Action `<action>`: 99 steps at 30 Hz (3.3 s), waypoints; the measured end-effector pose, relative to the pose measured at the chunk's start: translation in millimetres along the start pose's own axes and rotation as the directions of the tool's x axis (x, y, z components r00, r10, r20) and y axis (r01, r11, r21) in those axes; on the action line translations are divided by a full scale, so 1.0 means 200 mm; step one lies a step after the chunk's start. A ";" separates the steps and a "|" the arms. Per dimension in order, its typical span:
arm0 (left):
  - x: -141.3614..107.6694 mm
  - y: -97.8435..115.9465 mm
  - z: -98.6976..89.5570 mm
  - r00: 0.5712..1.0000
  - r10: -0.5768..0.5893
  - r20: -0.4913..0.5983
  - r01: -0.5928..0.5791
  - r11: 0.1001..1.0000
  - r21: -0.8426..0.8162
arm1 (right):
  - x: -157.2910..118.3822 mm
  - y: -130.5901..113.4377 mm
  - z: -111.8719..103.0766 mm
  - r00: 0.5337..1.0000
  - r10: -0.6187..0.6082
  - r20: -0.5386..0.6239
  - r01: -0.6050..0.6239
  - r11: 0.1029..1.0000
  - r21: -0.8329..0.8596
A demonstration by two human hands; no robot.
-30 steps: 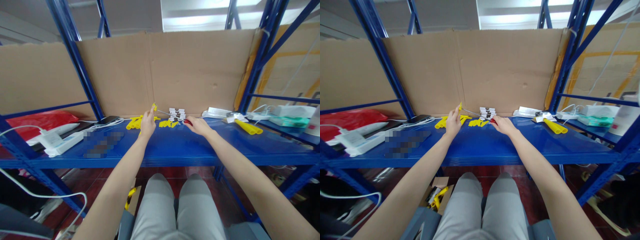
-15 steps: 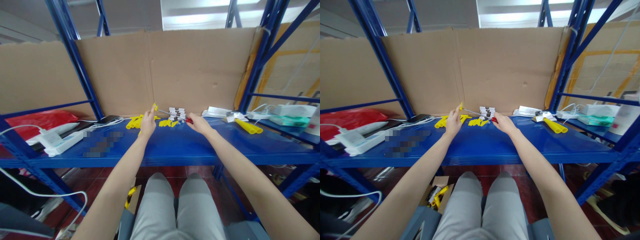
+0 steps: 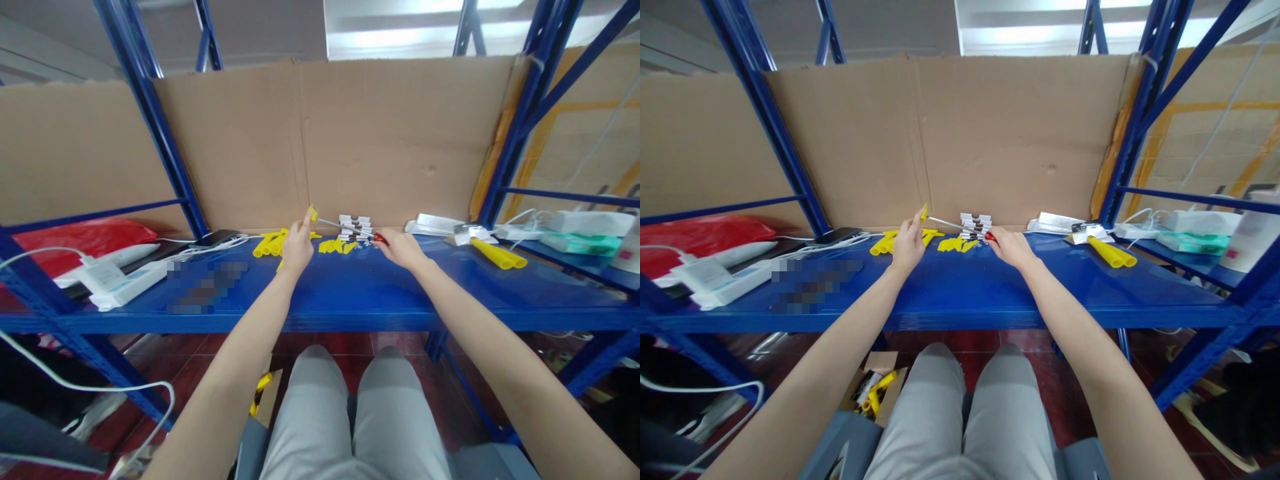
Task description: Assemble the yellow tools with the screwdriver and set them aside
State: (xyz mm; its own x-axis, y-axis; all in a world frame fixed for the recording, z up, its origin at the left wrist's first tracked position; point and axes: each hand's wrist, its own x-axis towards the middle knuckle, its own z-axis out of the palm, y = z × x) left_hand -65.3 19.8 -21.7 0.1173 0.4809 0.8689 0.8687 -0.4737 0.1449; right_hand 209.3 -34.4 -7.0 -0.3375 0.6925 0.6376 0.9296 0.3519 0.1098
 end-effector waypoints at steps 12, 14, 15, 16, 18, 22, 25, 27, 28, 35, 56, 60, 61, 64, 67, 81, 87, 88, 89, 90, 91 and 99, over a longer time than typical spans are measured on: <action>0.00 0.01 -0.01 1.000 -0.021 0.011 0.021 1.000 0.006 | 0.00 -0.03 -0.02 0.998 0.002 0.059 -0.003 1.000 0.028; 0.00 0.01 -0.01 1.000 -0.023 0.006 0.023 1.000 0.005 | 0.00 -0.03 -0.02 0.997 0.006 0.071 -0.008 1.000 0.027; 0.00 0.01 -0.01 1.000 -0.025 0.005 0.025 1.000 0.003 | 0.00 -0.03 -0.02 0.997 0.008 0.077 -0.010 1.000 0.026; 0.00 0.01 0.00 1.000 -0.027 0.006 0.027 1.000 0.000 | 0.00 -0.03 -0.02 0.996 0.010 0.083 -0.012 1.000 0.025; 0.00 0.01 0.00 0.999 -0.031 0.011 0.031 0.999 -0.007 | 0.00 -0.03 -0.02 0.996 0.011 0.088 -0.013 0.999 0.030; 0.00 0.00 0.00 1.000 -0.024 0.011 0.024 0.999 -0.023 | 0.00 -0.03 -0.02 0.999 -0.002 0.048 -0.002 0.997 0.076; 0.00 0.00 -0.01 1.000 -0.020 0.012 0.020 0.999 -0.026 | 0.00 -0.01 0.00 0.999 0.032 0.010 -0.033 0.995 0.094; 0.00 0.00 -0.01 0.999 -0.024 0.026 0.024 0.999 -0.021 | 0.01 0.01 0.01 0.998 0.056 -0.005 -0.056 0.996 0.075; 0.00 0.00 -0.01 0.999 -0.025 0.034 0.026 0.999 -0.019 | 0.01 0.01 0.01 0.998 0.055 -0.013 -0.054 0.997 0.062; 0.00 0.00 -0.02 1.000 -0.007 0.009 0.008 1.000 -0.013 | 0.00 -0.01 0.00 1.000 -0.014 0.016 0.014 1.000 -0.001; 0.00 0.01 -0.02 1.000 -0.017 0.008 0.017 1.000 -0.022 | 0.00 0.00 0.01 0.999 0.051 -0.018 -0.051 0.998 0.031; 0.00 0.01 -0.02 1.000 -0.009 0.009 0.009 0.999 -0.030 | 0.00 0.00 0.01 1.000 0.009 -0.008 -0.009 1.000 -0.005; 0.00 0.00 -0.02 1.000 -0.006 0.010 0.006 0.999 -0.032 | 0.00 0.00 0.01 1.000 0.000 -0.001 0.000 1.000 -0.009; 0.00 0.00 -0.02 1.000 -0.002 0.013 0.003 0.999 -0.033 | 0.00 0.00 0.00 1.000 -0.013 0.009 0.013 1.000 -0.002; 0.00 0.00 -0.03 1.000 -0.002 0.015 0.003 0.999 -0.035 | 0.00 0.00 0.00 1.000 -0.009 -0.004 0.009 1.000 0.015; 0.00 0.00 -0.03 0.998 0.002 0.057 -0.002 1.000 0.010 | 0.00 0.00 -0.01 0.998 0.062 -0.003 -0.062 0.998 0.031; 0.00 0.00 -0.03 0.999 0.024 0.045 -0.025 1.000 0.008 | -0.01 -0.01 -0.02 0.999 0.035 0.008 -0.035 0.999 -0.021; 0.00 0.00 -0.03 0.999 0.029 0.040 -0.030 1.000 0.009 | -0.01 -0.01 -0.02 0.999 0.034 0.012 -0.033 0.999 -0.024; 0.00 0.00 -0.02 0.999 0.033 0.036 -0.034 0.999 0.010 | -0.01 -0.01 -0.02 0.999 0.033 0.017 -0.033 0.999 -0.027; 0.00 -0.01 -0.02 0.999 0.036 0.033 -0.036 0.999 0.011 | -0.01 -0.01 -0.02 0.999 0.035 0.021 -0.034 0.999 -0.028; 0.00 -0.01 -0.02 0.999 0.037 0.030 -0.038 0.999 0.011 | -0.01 -0.01 -0.02 0.999 0.037 0.024 -0.036 0.999 -0.028; 0.00 -0.01 -0.02 0.999 0.031 0.026 -0.031 0.999 -0.015 | -0.01 -0.02 -0.02 0.998 0.046 0.051 -0.044 0.999 -0.023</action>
State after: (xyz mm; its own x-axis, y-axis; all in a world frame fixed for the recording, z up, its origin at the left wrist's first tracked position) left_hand -67.7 18.1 -20.2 0.1567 0.4847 0.8605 0.8571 -0.4997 0.1253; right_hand 207.2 -40.1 -5.4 -0.3018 0.7390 0.6023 0.9469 0.3061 0.0990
